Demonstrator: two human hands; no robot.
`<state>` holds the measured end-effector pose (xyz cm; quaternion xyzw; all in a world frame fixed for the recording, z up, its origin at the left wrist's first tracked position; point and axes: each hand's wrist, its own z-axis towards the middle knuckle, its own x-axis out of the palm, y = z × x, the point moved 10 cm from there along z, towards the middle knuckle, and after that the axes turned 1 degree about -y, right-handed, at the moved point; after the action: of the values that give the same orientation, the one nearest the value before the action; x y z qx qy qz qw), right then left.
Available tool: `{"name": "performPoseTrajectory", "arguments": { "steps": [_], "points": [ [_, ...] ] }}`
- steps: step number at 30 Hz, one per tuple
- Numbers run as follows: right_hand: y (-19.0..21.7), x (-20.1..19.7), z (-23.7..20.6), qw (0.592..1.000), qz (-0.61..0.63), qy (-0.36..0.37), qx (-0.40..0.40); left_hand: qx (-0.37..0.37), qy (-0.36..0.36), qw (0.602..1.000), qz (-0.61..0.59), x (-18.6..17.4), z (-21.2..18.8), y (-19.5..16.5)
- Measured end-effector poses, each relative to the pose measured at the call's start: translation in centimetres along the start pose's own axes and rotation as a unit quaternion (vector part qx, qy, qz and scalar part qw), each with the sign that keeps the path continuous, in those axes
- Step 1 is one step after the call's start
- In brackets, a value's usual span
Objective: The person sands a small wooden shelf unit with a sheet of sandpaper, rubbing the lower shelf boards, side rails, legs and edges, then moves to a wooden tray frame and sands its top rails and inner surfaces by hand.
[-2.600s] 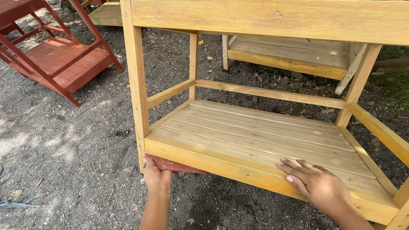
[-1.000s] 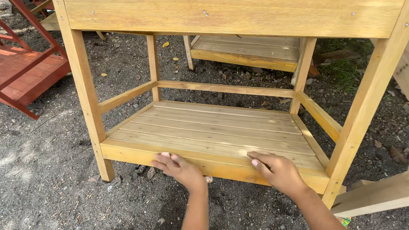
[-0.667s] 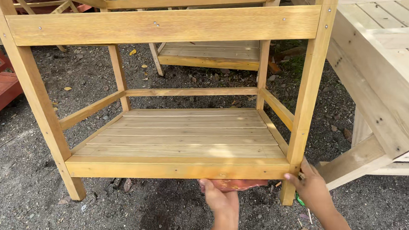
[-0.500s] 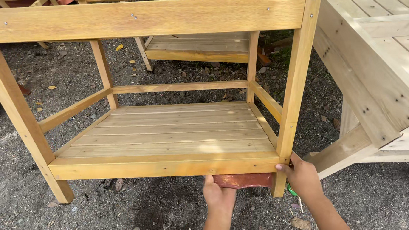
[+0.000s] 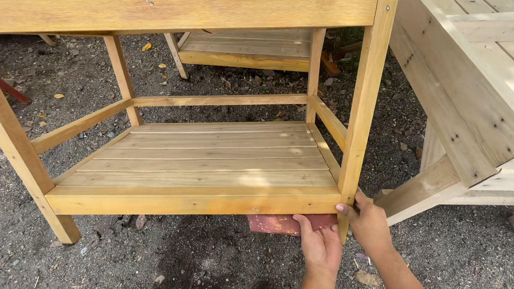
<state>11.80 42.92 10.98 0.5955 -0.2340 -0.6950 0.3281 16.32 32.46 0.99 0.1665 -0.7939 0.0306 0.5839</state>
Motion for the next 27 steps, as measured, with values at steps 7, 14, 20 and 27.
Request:
{"name": "performPoseTrajectory", "arguments": {
  "steps": [7, 14, 20, 27],
  "points": [
    [-2.7, 1.6, 0.1, 0.988, -0.07, 0.075, 0.111, 0.246, -0.103, 0.955, 0.132, 4.2, -2.7, -26.7],
    [-3.0, 1.5, 0.6, 0.994, -0.037, 0.067, 0.073, 0.074, -0.054, 0.996, -0.011, -0.3, 1.6, -8.1],
    [-3.4, 2.0, 0.7, 0.991, -0.01, 0.083, 0.104, 0.147, -0.058, 0.974, 0.162, 3.4, -1.8, -19.4],
    [-3.3, 1.9, 0.8, 0.992, -0.031, 0.085, 0.092, 0.126, -0.102, 0.983, 0.083, 0.3, 0.2, -11.6]
  ]
}}
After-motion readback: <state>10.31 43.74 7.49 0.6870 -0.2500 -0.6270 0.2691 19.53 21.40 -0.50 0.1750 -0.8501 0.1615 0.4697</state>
